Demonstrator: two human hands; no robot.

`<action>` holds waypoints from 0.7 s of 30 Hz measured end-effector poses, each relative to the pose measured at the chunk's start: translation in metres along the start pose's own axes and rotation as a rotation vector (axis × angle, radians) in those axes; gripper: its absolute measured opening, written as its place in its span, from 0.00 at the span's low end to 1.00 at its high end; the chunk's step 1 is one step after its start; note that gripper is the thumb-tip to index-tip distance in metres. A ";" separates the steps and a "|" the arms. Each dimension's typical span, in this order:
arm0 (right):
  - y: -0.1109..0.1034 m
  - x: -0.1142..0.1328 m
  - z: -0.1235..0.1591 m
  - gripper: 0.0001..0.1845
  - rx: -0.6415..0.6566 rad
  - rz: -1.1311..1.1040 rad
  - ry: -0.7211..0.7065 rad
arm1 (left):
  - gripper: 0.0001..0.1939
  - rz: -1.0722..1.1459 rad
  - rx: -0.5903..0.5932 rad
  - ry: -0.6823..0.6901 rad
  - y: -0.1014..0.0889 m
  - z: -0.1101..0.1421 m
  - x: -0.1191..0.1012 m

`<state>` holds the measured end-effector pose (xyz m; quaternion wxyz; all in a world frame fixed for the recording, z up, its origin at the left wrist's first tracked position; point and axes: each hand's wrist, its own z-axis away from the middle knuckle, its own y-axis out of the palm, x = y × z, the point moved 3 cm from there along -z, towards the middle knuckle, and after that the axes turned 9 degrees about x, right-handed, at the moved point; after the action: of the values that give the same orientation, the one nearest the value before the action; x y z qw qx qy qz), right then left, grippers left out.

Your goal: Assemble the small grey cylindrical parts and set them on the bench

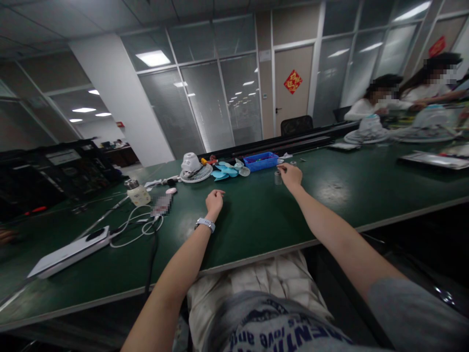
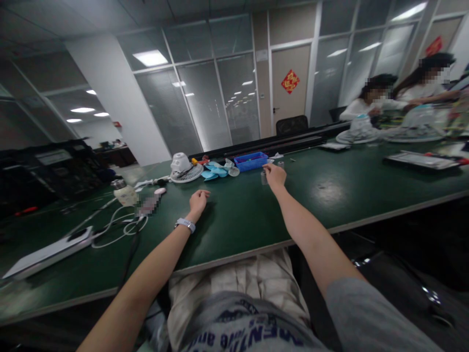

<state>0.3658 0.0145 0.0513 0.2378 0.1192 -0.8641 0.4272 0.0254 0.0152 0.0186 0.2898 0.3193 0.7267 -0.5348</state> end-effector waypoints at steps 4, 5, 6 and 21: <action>0.002 0.002 0.001 0.14 0.012 -0.034 -0.026 | 0.17 -0.006 -0.003 0.011 0.001 0.000 -0.001; 0.003 0.002 0.000 0.13 0.015 -0.037 -0.025 | 0.17 -0.008 -0.003 0.013 0.001 0.000 -0.001; 0.003 0.001 0.000 0.13 0.015 -0.040 -0.025 | 0.17 -0.009 -0.003 0.014 0.001 0.000 -0.001; 0.006 0.003 -0.001 0.14 0.068 -0.014 -0.016 | 0.17 -0.022 0.015 0.010 0.002 -0.002 0.001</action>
<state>0.3609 0.0192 0.0491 0.2298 0.1367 -0.8501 0.4537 0.0261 0.0173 0.0174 0.2780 0.3161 0.7275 -0.5418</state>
